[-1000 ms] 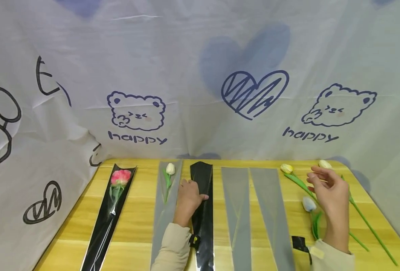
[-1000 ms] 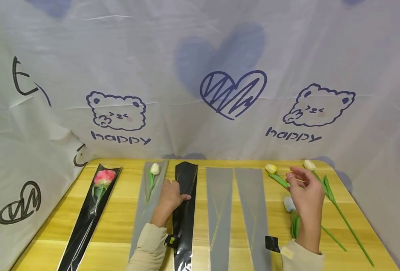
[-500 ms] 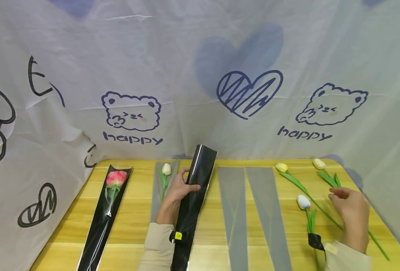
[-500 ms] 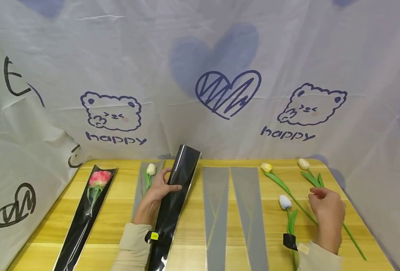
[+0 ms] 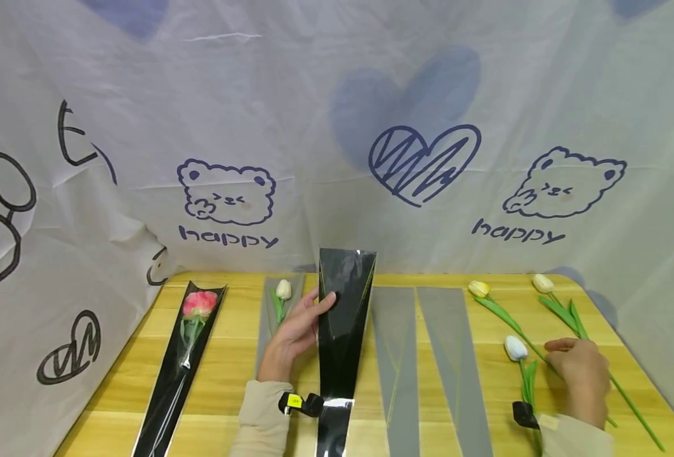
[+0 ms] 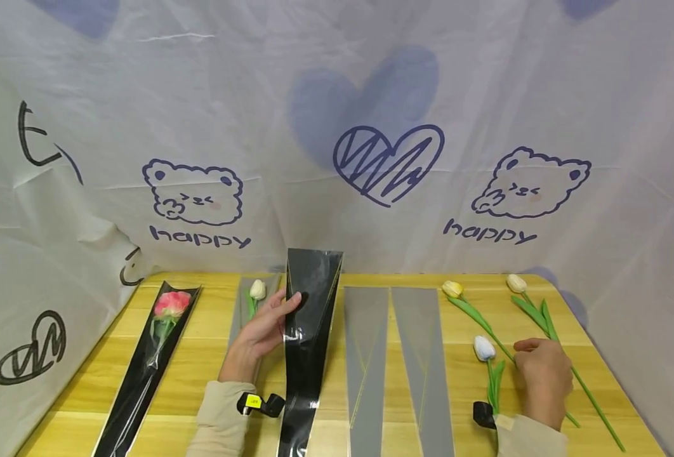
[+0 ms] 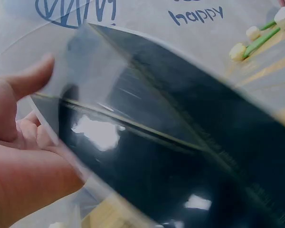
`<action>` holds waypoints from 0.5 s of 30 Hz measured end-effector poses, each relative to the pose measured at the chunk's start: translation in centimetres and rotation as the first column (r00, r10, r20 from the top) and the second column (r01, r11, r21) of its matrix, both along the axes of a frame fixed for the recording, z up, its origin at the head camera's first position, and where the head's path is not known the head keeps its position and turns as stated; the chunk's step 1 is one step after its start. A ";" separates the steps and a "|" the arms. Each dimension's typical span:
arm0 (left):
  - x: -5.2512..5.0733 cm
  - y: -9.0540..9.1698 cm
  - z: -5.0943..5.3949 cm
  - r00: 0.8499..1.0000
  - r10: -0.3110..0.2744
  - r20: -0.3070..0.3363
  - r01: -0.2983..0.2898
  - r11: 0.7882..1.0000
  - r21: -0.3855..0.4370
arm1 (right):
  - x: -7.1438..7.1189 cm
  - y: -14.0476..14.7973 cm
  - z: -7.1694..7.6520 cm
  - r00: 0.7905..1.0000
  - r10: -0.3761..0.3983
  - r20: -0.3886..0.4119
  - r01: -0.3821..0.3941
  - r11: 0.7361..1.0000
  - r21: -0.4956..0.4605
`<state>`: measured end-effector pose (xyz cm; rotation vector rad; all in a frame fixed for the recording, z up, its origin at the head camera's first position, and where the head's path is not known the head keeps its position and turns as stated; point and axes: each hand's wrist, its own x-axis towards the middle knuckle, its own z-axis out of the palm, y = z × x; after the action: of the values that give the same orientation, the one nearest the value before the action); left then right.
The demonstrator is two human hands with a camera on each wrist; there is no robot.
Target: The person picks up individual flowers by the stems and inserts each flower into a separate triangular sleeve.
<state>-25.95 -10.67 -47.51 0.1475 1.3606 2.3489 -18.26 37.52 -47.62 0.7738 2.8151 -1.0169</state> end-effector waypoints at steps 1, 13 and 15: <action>0.0 0.0 0.0 1.000 0.002 -0.002 -0.002 1.000 0.000 | 0.0 0.0 0.0 1.000 0.008 -0.002 -0.008 1.000 0.006; 0.4 0.2 0.5 0.999 0.023 -0.045 -0.028 0.994 -0.110 | 0.1 -0.1 0.2 0.995 0.097 0.000 -0.097 0.995 0.004; 0.4 0.3 0.6 0.998 0.024 -0.052 -0.030 0.991 -0.127 | 0.2 -0.2 0.3 0.996 0.083 0.017 -0.084 0.996 0.009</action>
<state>-25.56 -10.37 -46.94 0.1527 1.5413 2.2859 -18.11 37.37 -47.27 0.6561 2.8138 -0.9805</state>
